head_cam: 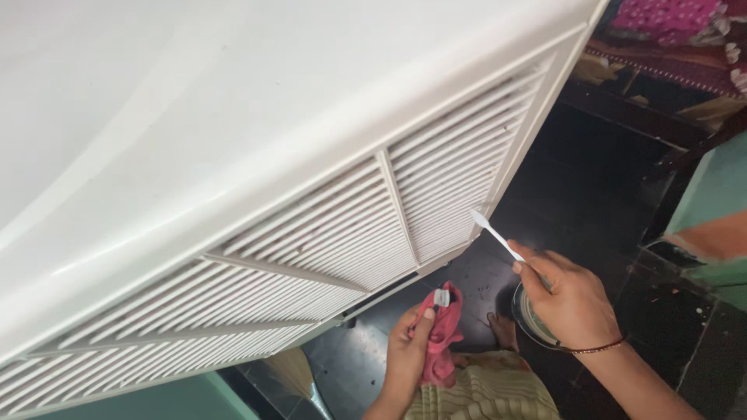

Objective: The person cleans the front grille of a white air conditioner using a toothbrush and a pink cloth. They repeatedly dip the toothbrush into a bucket of water and scrub the vents while wiping with the cloth.

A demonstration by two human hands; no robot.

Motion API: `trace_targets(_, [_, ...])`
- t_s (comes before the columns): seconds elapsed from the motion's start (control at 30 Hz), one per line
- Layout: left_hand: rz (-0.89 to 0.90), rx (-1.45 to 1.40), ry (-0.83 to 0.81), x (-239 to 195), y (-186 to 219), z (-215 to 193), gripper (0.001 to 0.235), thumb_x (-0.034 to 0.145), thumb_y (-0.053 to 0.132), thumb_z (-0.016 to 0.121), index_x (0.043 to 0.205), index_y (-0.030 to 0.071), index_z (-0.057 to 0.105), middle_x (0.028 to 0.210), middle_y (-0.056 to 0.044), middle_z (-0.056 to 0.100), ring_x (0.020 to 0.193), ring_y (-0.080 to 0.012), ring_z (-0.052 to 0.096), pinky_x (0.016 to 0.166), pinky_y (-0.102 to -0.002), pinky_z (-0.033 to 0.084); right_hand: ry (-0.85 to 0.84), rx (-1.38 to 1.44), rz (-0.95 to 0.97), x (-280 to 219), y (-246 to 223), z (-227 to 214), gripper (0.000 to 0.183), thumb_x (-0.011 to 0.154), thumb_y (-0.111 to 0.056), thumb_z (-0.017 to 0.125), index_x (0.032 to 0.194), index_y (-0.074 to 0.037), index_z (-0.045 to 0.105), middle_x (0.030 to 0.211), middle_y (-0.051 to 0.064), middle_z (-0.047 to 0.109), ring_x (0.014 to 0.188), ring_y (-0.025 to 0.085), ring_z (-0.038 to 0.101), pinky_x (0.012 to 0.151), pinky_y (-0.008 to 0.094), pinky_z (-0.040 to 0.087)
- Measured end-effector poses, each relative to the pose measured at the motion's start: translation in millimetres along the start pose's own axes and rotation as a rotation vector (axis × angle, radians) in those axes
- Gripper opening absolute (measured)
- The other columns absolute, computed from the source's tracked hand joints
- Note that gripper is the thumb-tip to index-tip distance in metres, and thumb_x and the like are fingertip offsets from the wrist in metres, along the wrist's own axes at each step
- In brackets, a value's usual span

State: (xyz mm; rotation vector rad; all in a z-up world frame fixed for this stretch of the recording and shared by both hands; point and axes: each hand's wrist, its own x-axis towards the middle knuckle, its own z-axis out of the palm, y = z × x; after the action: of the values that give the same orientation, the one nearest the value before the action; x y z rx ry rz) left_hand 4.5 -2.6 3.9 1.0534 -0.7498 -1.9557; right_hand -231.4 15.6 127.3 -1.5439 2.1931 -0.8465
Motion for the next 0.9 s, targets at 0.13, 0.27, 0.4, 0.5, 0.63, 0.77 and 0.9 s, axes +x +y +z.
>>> trace_targets(0.13, [-0.113,-0.03,0.079,-8.2,6.9,-12.9,0.031,0.096,0.022,0.06,0.117,0.0,0.068,0.092,-0.015,0.076,0.073,-0.0248,0.077,0.064,-0.042,0.065,-0.032,-0.037,0.052,12.6,4.0,4.8,0.036,0.094,-0.021,0.066,0.129,-0.019,0.072,0.076,0.008,0.07,0.051,0.02,0.062,0.052,0.035,0.051])
trace_targets(0.27, [0.007,0.019,0.081,-5.6,-0.1,-26.0,0.03,0.102,0.02,0.063,0.115,-0.006,0.071,0.093,-0.015,0.077,0.076,-0.0227,0.075,0.07,-0.034,0.063,-0.012,0.019,0.089,11.4,-3.6,26.2,0.032,0.094,-0.017,0.062,0.123,-0.017,0.074,0.085,0.004,0.074,0.051,0.018,0.064,0.048,0.033,0.05])
trace_targets(0.4, [-0.006,0.036,0.063,-0.8,-4.3,-28.8,0.029,0.099,0.021,0.062,0.111,-0.004,0.071,0.092,-0.014,0.079,0.075,-0.0226,0.078,0.07,-0.032,0.064,-0.074,-0.081,0.028,9.6,-11.5,34.5,0.025,0.09,-0.02,0.065,0.11,-0.017,0.078,0.091,0.003,0.077,0.053,0.019,0.068,0.049,0.034,0.054])
trace_targets(0.5, [-0.034,0.016,0.055,0.1,0.4,-25.6,0.029,0.099,0.021,0.062,0.112,-0.003,0.072,0.091,-0.013,0.078,0.074,-0.0216,0.078,0.069,-0.032,0.063,-0.069,-0.297,0.01,14.9,-16.7,25.8,0.029,0.095,-0.02,0.061,0.119,-0.014,0.075,0.091,0.009,0.076,0.058,0.022,0.072,0.052,0.037,0.058])
trace_targets(0.63, [-0.058,0.081,0.107,-0.7,4.6,-18.4,0.029,0.101,0.02,0.063,0.117,-0.002,0.073,0.094,-0.01,0.078,0.076,-0.0152,0.073,0.068,-0.029,0.06,-0.142,-0.441,0.0,22.3,-26.5,14.9,0.035,0.098,-0.021,0.057,0.128,-0.008,0.069,0.091,0.015,0.074,0.058,0.03,0.072,0.054,0.041,0.06])
trace_targets(0.77, [-0.074,0.011,0.092,6.2,2.5,-5.8,0.029,0.098,0.019,0.062,0.117,0.0,0.072,0.096,-0.009,0.078,0.078,-0.015,0.076,0.072,-0.03,0.064,-0.136,-0.457,-0.103,29.6,-40.6,7.3,0.036,0.095,-0.019,0.055,0.126,-0.005,0.069,0.095,0.02,0.073,0.064,0.033,0.074,0.058,0.044,0.061])
trace_targets(0.9, [0.009,0.04,0.063,12.3,1.4,-1.7,0.029,0.101,0.02,0.064,0.118,-0.001,0.073,0.097,-0.01,0.077,0.08,-0.0132,0.073,0.073,-0.027,0.06,-0.218,-0.501,-0.104,39.3,-50.3,0.5,0.039,0.094,-0.017,0.054,0.128,-0.003,0.066,0.095,0.019,0.073,0.07,0.035,0.075,0.063,0.047,0.061])
